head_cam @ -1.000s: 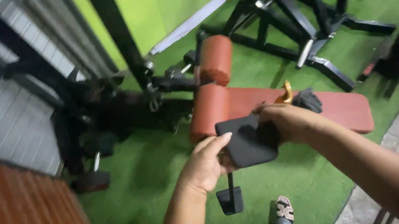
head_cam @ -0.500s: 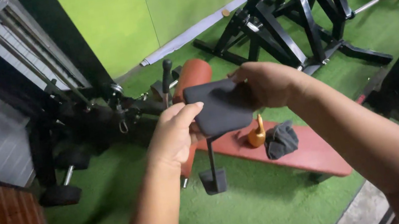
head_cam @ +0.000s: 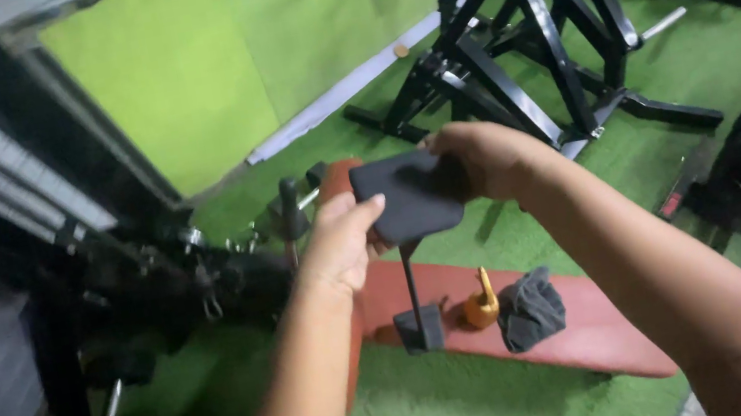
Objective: Cleaning gym equipment by spraying and wiping with a towel.
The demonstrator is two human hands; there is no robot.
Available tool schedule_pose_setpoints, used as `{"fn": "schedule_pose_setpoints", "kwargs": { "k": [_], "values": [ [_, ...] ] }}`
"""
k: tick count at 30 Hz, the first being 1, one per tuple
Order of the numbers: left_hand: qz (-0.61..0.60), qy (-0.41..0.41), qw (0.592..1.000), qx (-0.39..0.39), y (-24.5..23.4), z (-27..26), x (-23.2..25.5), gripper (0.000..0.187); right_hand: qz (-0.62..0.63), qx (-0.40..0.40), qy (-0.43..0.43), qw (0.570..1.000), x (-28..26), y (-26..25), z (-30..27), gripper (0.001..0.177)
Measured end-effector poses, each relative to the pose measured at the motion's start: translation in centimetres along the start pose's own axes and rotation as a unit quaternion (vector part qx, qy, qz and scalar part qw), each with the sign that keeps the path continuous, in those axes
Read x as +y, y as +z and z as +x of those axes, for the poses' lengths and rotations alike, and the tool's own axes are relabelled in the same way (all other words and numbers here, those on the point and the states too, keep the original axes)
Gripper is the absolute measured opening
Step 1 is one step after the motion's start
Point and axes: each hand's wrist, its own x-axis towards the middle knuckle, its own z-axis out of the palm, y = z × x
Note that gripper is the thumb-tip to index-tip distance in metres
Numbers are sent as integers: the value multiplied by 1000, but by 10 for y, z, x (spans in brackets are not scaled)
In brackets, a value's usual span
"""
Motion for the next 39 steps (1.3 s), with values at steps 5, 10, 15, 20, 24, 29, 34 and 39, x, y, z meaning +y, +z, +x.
{"fn": "schedule_pose_setpoints", "kwargs": {
  "k": [5,10,15,20,24,29,34,39],
  "values": [
    [38,-31,999,10,-9,49,-19,27,18,32,1,999,17,-37,33,29],
    [73,-7,997,30,-5,70,-44,29,40,4,3,999,36,-69,65,37],
    [100,100,982,128,14,74,-57,35,-18,-91,-46,995,27,-72,49,58],
    [60,154,959,231,46,80,-59,30,-129,-43,-30,990,82,-174,117,48],
    [10,174,929,326,63,86,-83,26,-502,85,169,844,252,-299,216,55],
    [40,222,895,385,74,90,-110,33,-565,127,175,796,328,-290,188,61],
    [28,229,892,388,83,89,-105,51,-582,200,111,781,376,-286,192,75],
    [-53,75,953,288,89,95,-85,93,-505,149,120,842,475,-343,243,66]
  ]
}}
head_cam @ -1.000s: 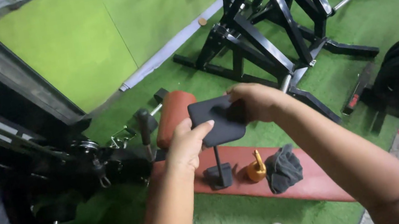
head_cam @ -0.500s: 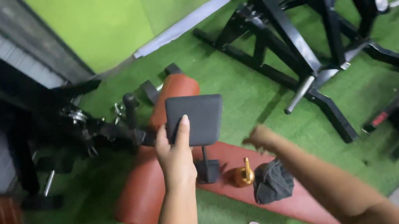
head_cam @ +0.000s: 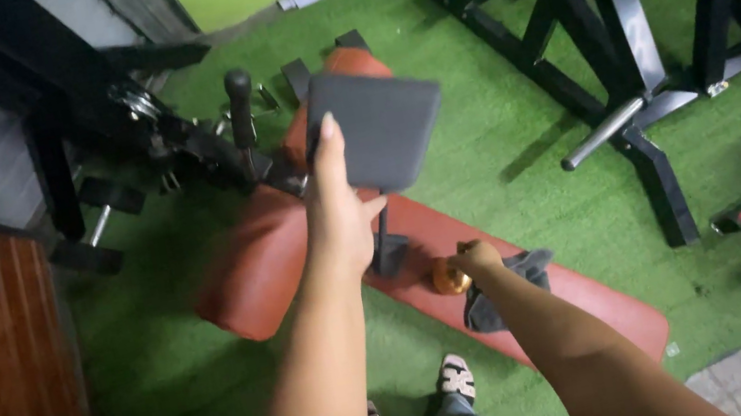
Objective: Cleaning gym equipment by spraying and wiping with a towel.
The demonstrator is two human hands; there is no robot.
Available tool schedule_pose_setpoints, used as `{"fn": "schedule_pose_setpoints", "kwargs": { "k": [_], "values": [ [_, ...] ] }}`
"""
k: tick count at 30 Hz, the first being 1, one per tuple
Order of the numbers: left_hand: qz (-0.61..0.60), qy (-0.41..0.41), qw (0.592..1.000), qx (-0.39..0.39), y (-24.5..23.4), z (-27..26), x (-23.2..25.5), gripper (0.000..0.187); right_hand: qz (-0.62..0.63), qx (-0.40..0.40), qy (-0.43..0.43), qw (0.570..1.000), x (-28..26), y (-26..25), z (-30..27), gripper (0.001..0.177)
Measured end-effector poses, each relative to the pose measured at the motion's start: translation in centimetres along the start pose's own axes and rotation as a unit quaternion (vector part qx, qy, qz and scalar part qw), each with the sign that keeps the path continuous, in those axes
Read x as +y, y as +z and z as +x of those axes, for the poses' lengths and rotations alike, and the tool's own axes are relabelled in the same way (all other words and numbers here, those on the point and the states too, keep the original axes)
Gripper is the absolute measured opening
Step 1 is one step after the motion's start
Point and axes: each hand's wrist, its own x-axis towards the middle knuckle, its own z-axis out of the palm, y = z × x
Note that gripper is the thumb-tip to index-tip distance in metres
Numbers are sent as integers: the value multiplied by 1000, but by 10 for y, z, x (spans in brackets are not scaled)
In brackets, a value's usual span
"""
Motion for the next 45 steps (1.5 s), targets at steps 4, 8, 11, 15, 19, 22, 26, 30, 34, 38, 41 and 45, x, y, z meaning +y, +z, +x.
{"fn": "schedule_pose_setpoints", "kwargs": {
  "k": [4,8,11,15,19,22,26,30,34,38,41,45],
  "values": [
    [22,-39,999,-26,-2,8,-15,105,59,1,30,998,6,10,-5,61],
    [45,-28,997,-55,-6,13,-27,108,217,55,20,974,-15,9,-20,45],
    [58,-38,996,-64,-17,10,-33,110,389,1,34,921,7,33,-12,41],
    [69,-38,993,-84,-21,13,-22,112,501,-30,-89,860,-1,22,4,35],
    [61,-44,993,-92,-30,7,-11,112,373,-44,-172,911,-116,-105,-95,40],
    [59,-39,992,-100,-35,5,-9,112,331,-34,-320,887,-179,-168,-154,72],
    [82,-43,990,-107,-36,3,-5,115,197,36,-349,916,-247,-226,-245,62],
    [126,-82,985,-85,-33,10,-5,119,89,150,-272,946,-300,-280,-340,44],
    [129,-135,981,-53,-38,32,-11,121,41,147,-355,922,-306,-322,-381,36],
    [82,-166,982,-35,-27,27,5,120,112,80,-372,918,-294,-359,-380,32],
    [24,-159,985,-68,-24,33,-9,114,254,32,-385,887,-283,-380,-375,26],
    [-91,-103,982,-127,-18,47,-23,94,448,34,-507,735,-277,-381,-327,26]
  ]
}}
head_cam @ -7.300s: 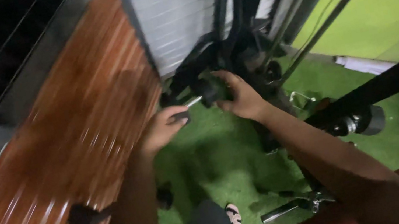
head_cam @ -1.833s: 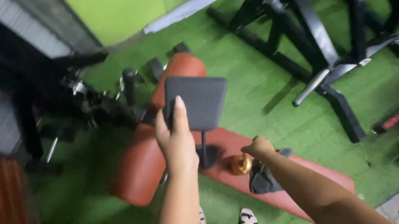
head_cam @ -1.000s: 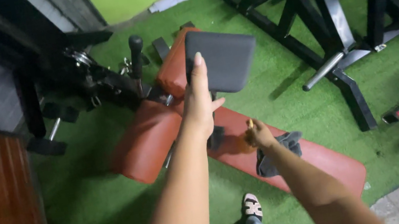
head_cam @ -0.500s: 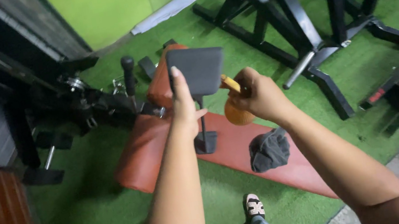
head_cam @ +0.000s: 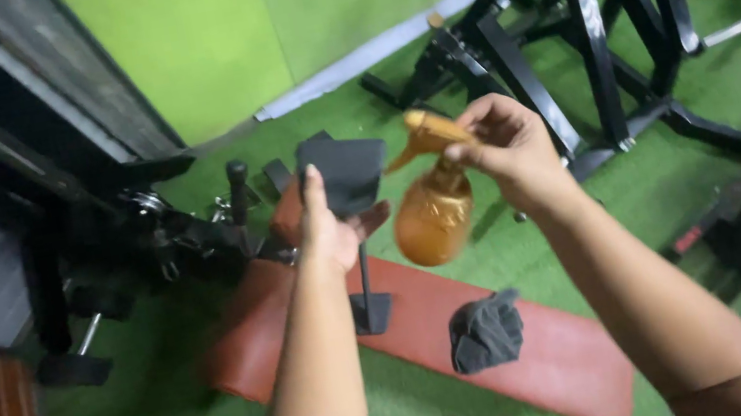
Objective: Cleaning gym equipment by spraying and wiping with a towel.
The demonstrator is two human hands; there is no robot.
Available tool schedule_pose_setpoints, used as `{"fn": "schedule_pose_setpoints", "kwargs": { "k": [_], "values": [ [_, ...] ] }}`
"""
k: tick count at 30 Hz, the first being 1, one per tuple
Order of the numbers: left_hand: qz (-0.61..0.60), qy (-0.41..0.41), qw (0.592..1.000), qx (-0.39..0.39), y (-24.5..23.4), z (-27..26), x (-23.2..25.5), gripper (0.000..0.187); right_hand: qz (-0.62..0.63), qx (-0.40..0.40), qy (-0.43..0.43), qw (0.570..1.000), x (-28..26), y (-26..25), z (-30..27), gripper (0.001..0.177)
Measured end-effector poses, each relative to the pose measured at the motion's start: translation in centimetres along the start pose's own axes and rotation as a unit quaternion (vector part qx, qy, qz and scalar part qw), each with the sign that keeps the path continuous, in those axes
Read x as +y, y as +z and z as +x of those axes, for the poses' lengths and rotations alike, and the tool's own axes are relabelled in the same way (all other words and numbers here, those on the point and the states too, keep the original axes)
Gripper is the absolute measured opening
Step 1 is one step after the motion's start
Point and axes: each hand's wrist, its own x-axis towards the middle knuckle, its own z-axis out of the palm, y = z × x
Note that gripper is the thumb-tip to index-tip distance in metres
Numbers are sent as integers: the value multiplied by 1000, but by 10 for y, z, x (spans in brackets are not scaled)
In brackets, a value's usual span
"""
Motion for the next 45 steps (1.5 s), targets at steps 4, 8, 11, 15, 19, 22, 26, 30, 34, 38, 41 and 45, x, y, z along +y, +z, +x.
{"fn": "schedule_pose_setpoints", "kwargs": {
  "k": [4,8,11,15,19,22,26,30,34,38,41,45],
  "values": [
    [-6,50,999,19,5,6,-16,81,223,34,-14,974,17,25,14,21],
    [36,21,997,58,12,-2,-7,82,211,58,48,975,23,38,9,30],
    [35,4,999,36,5,-8,-6,85,181,36,72,980,23,36,0,43],
    [-47,-3,999,-8,7,-14,6,70,122,-6,124,985,21,36,-5,58],
    [-106,-22,994,-19,-1,3,-4,59,-10,9,172,985,23,49,-7,57],
    [-110,-12,993,-50,-4,12,-13,57,-98,-3,150,984,20,62,-13,42],
    [-78,-19,995,-55,7,-4,-8,64,-102,83,122,984,34,74,-13,42],
    [-5,-31,999,-29,25,-33,6,73,-164,140,161,963,56,84,-15,50],
    [52,-38,998,-2,13,-31,9,79,-184,54,56,980,60,67,-10,58],
    [96,-41,994,-10,-5,-19,4,89,-207,-27,115,971,20,55,5,54],
    [87,-44,995,-12,-9,-16,-2,95,-158,-85,171,969,-13,51,12,55],
    [39,-76,996,-4,0,-26,12,106,-219,-180,257,924,-29,59,20,55]
  ]
}}
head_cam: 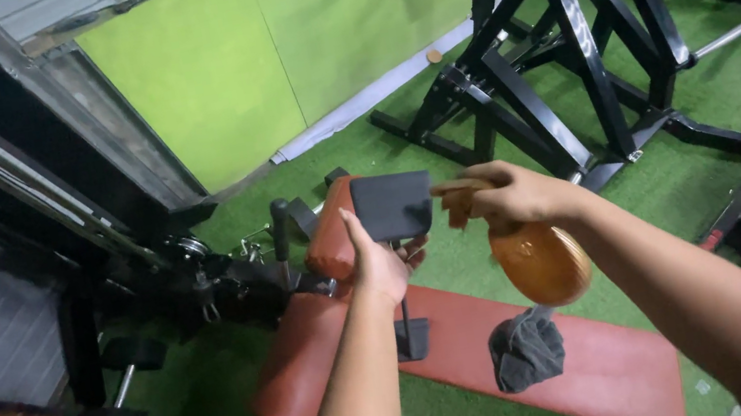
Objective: Cleaning gym equipment by spraying and wiping with a towel.
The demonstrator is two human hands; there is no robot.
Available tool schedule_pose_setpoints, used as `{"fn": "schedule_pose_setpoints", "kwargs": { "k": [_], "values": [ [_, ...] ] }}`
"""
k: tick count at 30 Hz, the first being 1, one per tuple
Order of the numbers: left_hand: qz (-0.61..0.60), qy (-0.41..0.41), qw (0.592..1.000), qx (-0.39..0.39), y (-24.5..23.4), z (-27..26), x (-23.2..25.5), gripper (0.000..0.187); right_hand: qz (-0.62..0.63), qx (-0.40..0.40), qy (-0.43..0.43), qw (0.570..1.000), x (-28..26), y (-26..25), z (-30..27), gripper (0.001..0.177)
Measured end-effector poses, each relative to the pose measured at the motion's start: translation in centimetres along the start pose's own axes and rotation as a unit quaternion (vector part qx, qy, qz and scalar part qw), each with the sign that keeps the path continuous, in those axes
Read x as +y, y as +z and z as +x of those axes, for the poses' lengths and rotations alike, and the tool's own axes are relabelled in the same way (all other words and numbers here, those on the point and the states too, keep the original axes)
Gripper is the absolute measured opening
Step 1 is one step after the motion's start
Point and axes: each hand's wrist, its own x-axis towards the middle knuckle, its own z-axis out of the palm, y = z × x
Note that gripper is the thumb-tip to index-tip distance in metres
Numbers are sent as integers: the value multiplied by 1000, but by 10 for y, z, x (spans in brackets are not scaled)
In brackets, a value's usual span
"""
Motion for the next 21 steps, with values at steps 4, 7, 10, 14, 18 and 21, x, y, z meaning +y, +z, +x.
{"fn": "schedule_pose_setpoints", "kwargs": {
  "k": [4,7,10,14,18,21],
  "values": [
    [-21,-23,998,-50,6,-15,11,112,-62,26,73,995,-22,21,4,48],
    [-41,-26,996,-74,1,-11,6,117,-125,40,55,990,-21,29,11,49],
    [-47,-16,996,-75,4,-11,8,119,-104,34,-1,994,-20,36,7,44],
    [-34,-8,997,-65,2,-9,9,116,-71,90,52,992,-26,44,2,47],
    [-46,-18,998,-39,3,-10,7,112,-61,62,58,995,-43,49,-7,49],
    [-49,-25,998,-8,14,-22,18,107,-55,64,-112,990,20,38,-7,53]
  ]
}}
